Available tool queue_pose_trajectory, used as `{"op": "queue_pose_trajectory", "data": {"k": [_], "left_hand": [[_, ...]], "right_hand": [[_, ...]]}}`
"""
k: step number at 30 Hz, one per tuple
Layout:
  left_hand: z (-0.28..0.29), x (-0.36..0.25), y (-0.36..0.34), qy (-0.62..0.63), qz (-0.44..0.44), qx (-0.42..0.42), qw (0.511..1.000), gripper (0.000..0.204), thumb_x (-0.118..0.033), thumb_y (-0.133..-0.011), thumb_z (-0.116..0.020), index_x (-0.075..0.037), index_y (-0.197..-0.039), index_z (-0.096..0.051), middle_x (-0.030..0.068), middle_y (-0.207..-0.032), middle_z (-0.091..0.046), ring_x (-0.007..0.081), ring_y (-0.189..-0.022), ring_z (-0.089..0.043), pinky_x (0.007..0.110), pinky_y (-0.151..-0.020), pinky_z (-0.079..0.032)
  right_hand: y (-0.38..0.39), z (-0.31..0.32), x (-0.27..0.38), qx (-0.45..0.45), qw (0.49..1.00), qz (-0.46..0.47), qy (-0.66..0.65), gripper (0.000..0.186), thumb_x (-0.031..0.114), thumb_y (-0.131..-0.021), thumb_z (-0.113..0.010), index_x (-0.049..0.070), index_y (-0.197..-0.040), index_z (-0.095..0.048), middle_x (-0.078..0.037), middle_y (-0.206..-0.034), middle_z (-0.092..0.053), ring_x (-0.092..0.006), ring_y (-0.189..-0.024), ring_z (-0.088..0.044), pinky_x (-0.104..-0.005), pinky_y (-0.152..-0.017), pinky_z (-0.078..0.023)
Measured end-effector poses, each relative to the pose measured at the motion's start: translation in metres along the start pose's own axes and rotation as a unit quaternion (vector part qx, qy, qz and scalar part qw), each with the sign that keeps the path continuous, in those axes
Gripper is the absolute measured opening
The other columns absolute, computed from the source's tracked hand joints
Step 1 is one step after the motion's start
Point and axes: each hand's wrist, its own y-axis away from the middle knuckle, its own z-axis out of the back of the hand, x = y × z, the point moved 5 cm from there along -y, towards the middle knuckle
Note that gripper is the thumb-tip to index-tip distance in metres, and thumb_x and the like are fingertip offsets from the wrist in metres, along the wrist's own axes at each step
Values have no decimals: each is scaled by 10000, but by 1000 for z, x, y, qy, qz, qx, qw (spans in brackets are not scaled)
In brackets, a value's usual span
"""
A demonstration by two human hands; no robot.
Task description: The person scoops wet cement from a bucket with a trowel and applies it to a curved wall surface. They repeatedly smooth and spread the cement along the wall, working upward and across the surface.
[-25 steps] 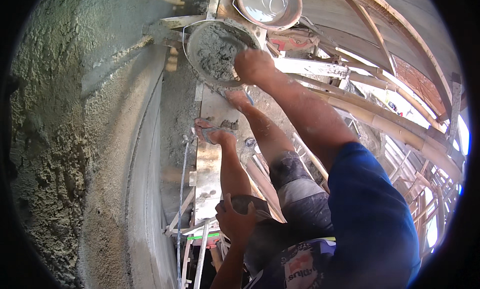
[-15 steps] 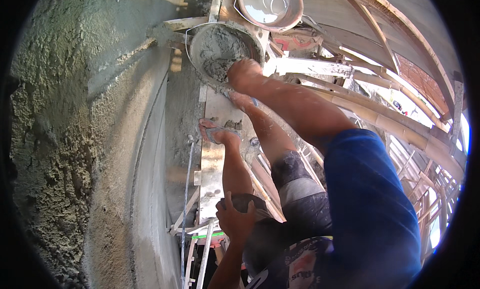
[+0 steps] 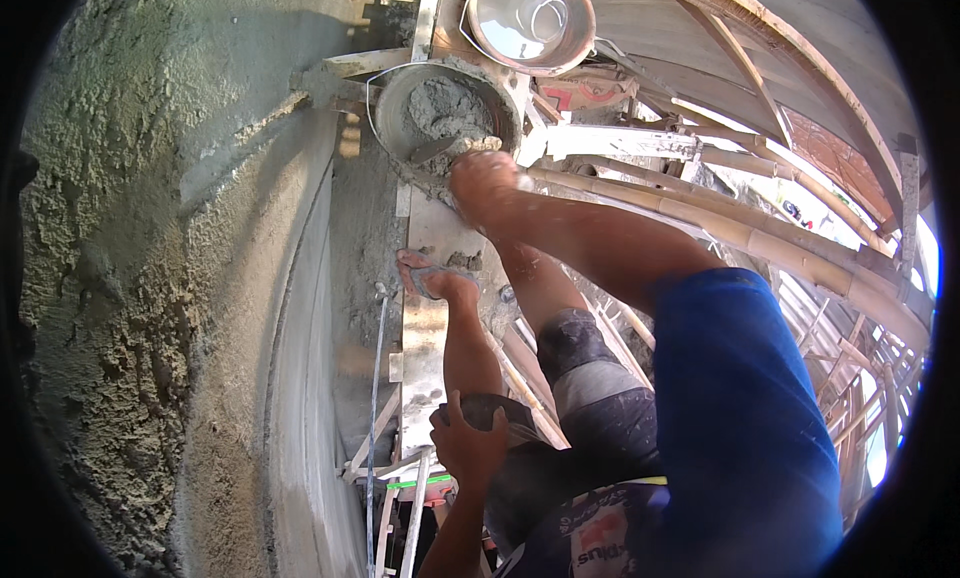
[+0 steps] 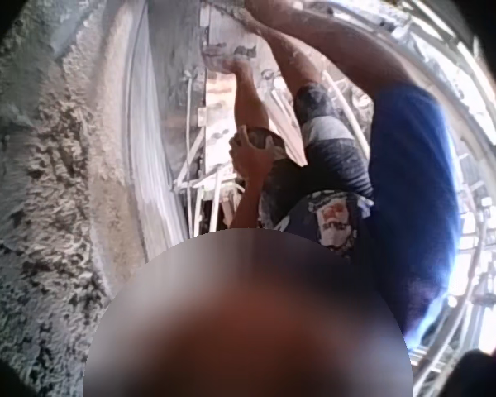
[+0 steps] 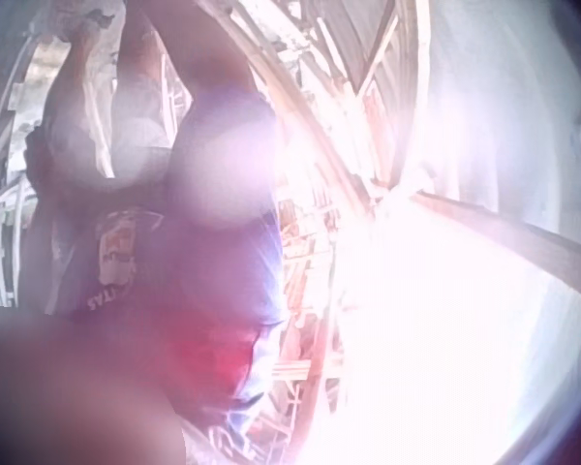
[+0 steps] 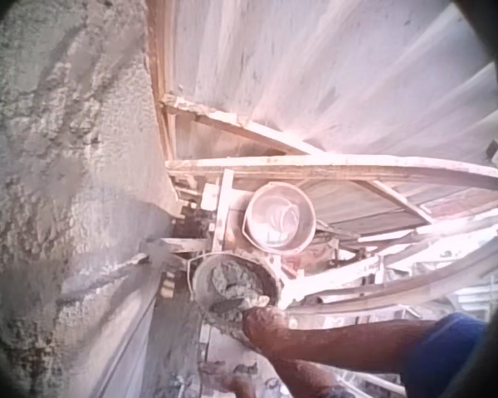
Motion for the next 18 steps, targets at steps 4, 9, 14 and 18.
{"op": "queue_pose_trajectory", "data": {"k": [4, 9, 14, 18], "left_hand": [[-3, 5, 3, 11, 1, 1, 1000, 752, -427, -728, -763, -124, -1376, -529, 252, -1262, -520, 466, -1105, -569, 574, -861, -515], [5, 4, -48, 54, -13, -29, 998, 745, -425, -751, -776, -94, -1369, -525, 196, -1255, -547, 409, -1131, -574, 552, -916, -481], [64, -65, -220, 160, -184, -231, 942, 703, -268, -874, -721, 56, -1420, -419, 292, -1350, -500, 456, -1274, -487, 515, -1068, -403], [118, -124, -358, 247, -204, -185, 929, 810, -230, -865, -731, -20, -1529, -318, 245, -1495, -429, 399, -1389, -440, 467, -1147, -369]], "right_hand": [[64, 27, -68, -108, 986, -5, -125, 292, 191, -951, -555, 1, -1171, -592, -224, -1015, -700, -399, -944, -706, -507, -823, -562], [79, 40, -95, -41, 975, -19, -219, 301, 135, -989, -428, -40, -1212, -528, -283, -963, -692, -470, -933, -681, -550, -840, -536], [64, 43, -106, -27, 983, -13, -180, 276, 149, -1007, -408, -49, -1154, -532, -284, -922, -694, -472, -888, -687, -563, -807, -543], [57, 56, -127, -92, 969, -36, -226, 280, 204, -994, -483, 5, -1186, -527, -277, -896, -689, -477, -849, -674, -572, -783, -534]]}}
